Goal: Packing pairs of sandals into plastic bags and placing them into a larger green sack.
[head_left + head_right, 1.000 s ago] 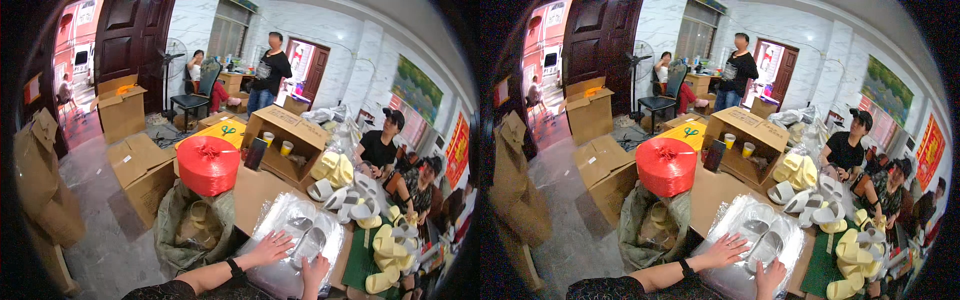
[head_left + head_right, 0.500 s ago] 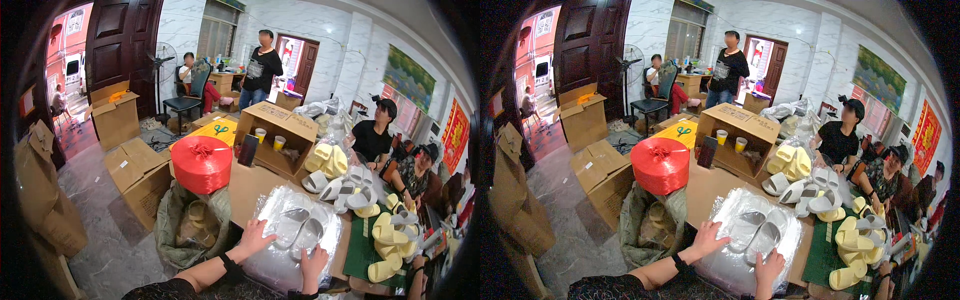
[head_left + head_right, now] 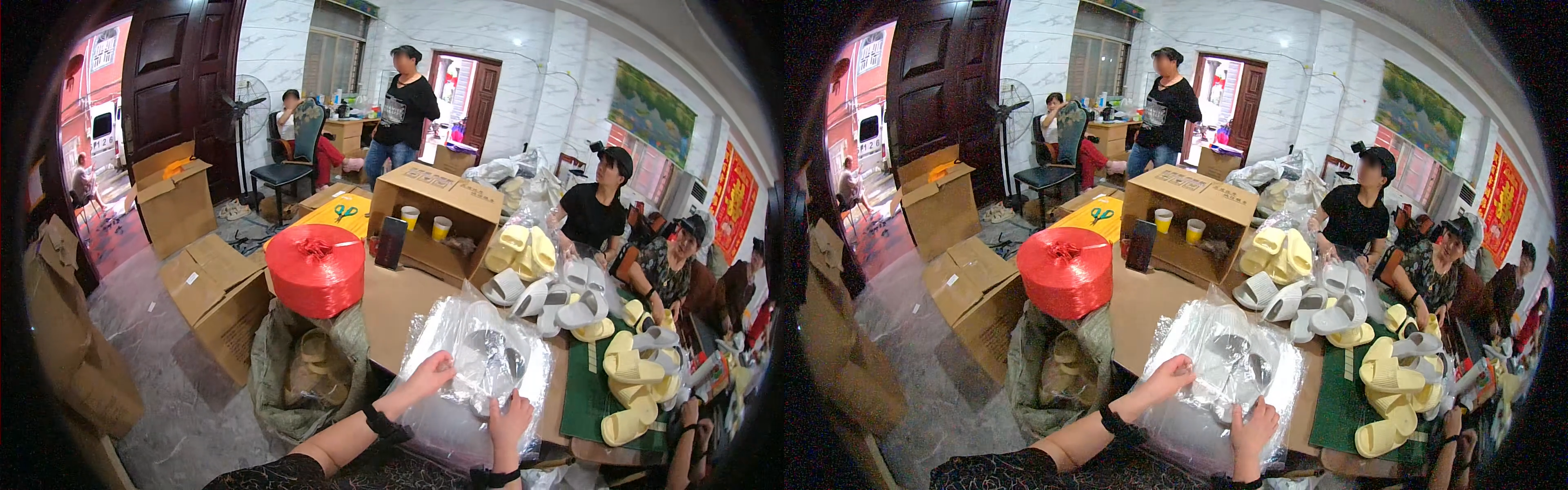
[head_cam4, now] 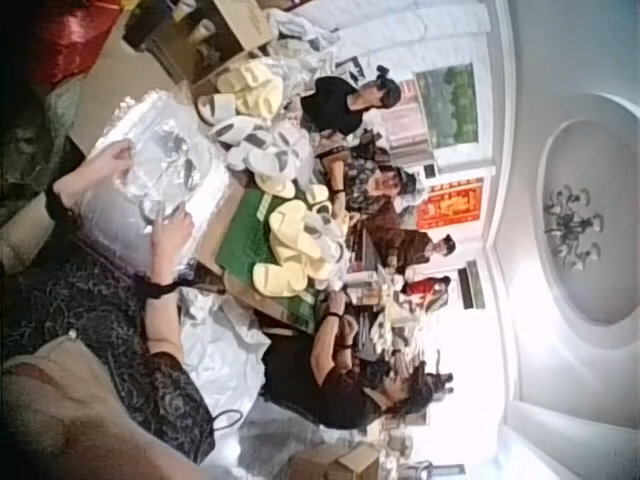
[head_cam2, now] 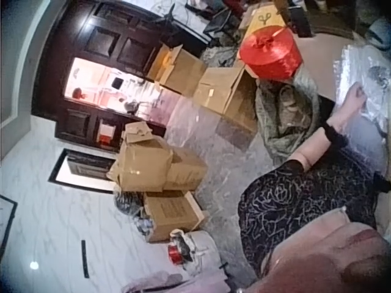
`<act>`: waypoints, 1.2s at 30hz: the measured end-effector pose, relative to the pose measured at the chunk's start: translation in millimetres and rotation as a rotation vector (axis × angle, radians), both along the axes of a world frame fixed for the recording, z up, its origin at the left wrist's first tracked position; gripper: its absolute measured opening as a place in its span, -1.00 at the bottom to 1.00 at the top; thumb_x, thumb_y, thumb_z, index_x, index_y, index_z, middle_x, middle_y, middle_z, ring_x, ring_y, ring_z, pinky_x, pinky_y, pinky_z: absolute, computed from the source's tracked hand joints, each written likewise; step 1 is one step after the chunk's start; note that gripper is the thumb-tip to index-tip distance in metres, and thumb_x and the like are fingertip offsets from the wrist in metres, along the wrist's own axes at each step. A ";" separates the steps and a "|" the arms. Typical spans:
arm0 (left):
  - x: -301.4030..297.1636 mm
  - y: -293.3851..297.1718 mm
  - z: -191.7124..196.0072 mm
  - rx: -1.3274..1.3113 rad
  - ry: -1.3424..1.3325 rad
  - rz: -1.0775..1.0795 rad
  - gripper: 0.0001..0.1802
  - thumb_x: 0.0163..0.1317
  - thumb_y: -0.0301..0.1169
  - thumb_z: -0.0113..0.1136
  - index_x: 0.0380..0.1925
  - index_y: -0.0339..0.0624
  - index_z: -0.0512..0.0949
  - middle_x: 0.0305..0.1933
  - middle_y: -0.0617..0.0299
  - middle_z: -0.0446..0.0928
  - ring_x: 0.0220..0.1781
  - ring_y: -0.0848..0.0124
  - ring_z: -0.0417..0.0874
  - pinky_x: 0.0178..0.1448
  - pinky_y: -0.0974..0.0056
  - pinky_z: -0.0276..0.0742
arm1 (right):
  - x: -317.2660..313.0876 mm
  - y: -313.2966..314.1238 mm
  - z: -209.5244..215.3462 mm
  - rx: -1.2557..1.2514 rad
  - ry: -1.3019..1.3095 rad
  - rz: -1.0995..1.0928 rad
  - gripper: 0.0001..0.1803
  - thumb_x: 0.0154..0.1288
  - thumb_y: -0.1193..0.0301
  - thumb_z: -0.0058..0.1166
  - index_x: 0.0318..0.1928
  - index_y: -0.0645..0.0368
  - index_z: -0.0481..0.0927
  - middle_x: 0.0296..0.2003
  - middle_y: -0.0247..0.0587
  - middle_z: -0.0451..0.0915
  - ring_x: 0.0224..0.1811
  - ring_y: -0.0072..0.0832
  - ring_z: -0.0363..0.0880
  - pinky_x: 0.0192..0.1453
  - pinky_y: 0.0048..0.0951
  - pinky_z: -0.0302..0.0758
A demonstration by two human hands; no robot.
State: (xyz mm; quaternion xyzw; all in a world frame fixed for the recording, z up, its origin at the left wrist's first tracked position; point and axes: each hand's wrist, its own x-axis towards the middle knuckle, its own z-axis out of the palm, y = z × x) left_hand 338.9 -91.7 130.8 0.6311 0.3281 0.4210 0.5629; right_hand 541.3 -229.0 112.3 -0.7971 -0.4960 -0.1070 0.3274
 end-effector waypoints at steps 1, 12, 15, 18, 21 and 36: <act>3.7 -1.2 5.0 -0.171 -0.131 -0.084 -0.53 0.18 -0.27 0.34 -0.01 -0.29 0.44 -0.22 0.19 0.57 -0.17 0.39 0.58 -0.09 0.31 0.51 | 1.6 0.6 -1.8 0.028 -0.010 -0.002 -0.29 0.11 0.00 0.21 0.13 0.30 0.48 -0.10 -0.01 0.45 0.05 -0.03 0.34 0.19 -0.04 0.26; 30.7 -30.3 27.2 -0.502 -0.243 -0.181 -0.20 0.17 -0.19 0.37 0.22 -0.56 0.27 -0.02 0.07 0.55 -0.07 0.41 0.57 -0.06 0.36 0.48 | 10.8 -1.7 -1.8 0.069 0.032 0.035 -0.33 0.12 0.11 0.26 0.15 0.29 0.48 -0.06 0.01 0.47 0.03 -0.05 0.37 0.16 -0.06 0.30; 27.3 -26.5 17.2 -0.673 -0.336 -0.261 -0.47 0.20 -0.35 0.30 0.10 -0.44 0.42 0.02 0.10 0.57 0.00 0.38 0.59 0.08 0.31 0.50 | 16.7 -3.8 3.4 0.136 0.234 0.140 -0.33 0.09 0.16 0.32 0.15 0.28 0.48 -0.06 0.00 0.48 0.06 -0.06 0.37 0.18 -0.08 0.30; 21.6 -34.8 33.7 -0.767 -0.429 -0.392 -0.53 0.24 -0.43 0.23 0.13 -0.36 0.43 0.02 0.17 0.58 0.04 0.40 0.59 0.11 0.30 0.51 | 10.6 -9.5 21.6 0.190 0.348 0.134 -0.34 0.07 0.20 0.36 0.15 0.25 0.49 0.08 0.02 0.42 0.18 -0.07 0.34 0.26 -0.11 0.27; 12.2 -43.4 45.8 -0.671 -0.435 -0.480 -0.52 0.26 -0.42 0.22 0.17 -0.31 0.41 0.04 0.19 0.58 0.07 0.40 0.59 0.14 0.29 0.51 | 3.4 -15.2 33.5 0.426 0.456 0.183 -0.15 0.05 0.30 0.36 0.35 0.14 0.27 0.32 0.07 0.16 0.34 -0.13 0.24 0.33 -0.20 0.25; 8.1 -85.4 48.3 -0.472 -0.318 -0.414 -0.45 0.27 -0.40 0.30 0.23 -0.29 0.40 0.13 0.22 0.54 0.17 0.45 0.51 0.24 0.30 0.41 | -55.3 -26.3 48.5 0.654 0.952 0.360 -0.12 0.25 0.47 0.22 0.42 0.34 -0.06 0.27 0.06 0.27 0.30 -0.23 0.29 0.39 -0.27 0.24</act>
